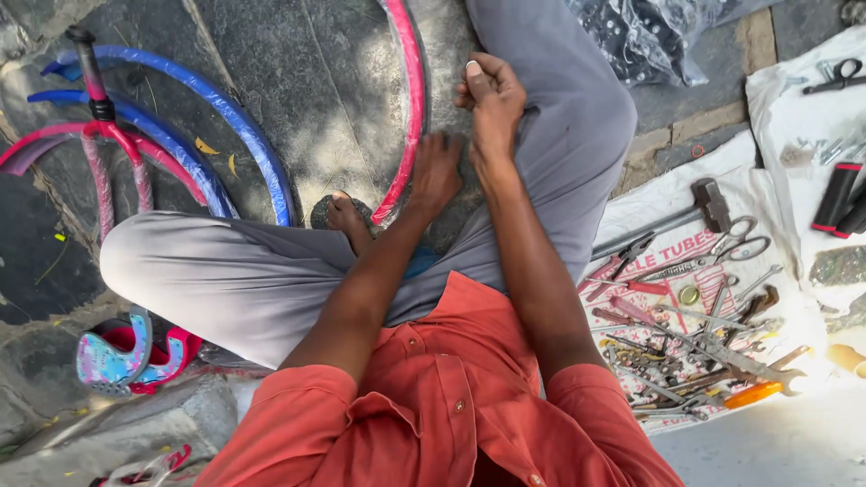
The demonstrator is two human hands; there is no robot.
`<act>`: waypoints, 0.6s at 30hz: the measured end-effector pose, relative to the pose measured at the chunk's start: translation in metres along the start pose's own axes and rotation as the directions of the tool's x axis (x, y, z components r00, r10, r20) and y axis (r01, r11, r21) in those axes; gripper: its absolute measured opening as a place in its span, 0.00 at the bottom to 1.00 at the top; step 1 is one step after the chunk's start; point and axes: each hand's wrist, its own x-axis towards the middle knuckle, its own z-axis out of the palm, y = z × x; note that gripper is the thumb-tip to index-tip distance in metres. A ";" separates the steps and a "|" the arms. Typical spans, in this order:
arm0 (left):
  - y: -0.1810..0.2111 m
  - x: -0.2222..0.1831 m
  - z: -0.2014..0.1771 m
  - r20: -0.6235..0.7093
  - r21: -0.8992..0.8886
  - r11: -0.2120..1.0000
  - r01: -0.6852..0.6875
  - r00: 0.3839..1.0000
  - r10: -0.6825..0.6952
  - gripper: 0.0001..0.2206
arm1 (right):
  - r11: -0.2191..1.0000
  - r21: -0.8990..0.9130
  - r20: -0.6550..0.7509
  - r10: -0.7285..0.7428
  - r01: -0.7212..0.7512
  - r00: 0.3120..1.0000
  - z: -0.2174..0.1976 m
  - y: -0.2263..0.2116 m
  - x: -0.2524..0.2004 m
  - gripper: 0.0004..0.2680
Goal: Assembling and repairing bicycle parts using tools like pliers and screwdrivers.
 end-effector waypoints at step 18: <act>-0.005 -0.034 -0.118 -0.050 -0.828 0.507 0.237 0.871 -0.488 0.17 | 0.992 -0.111 -0.096 -0.074 0.063 0.993 0.020 -0.030 -0.012 0.09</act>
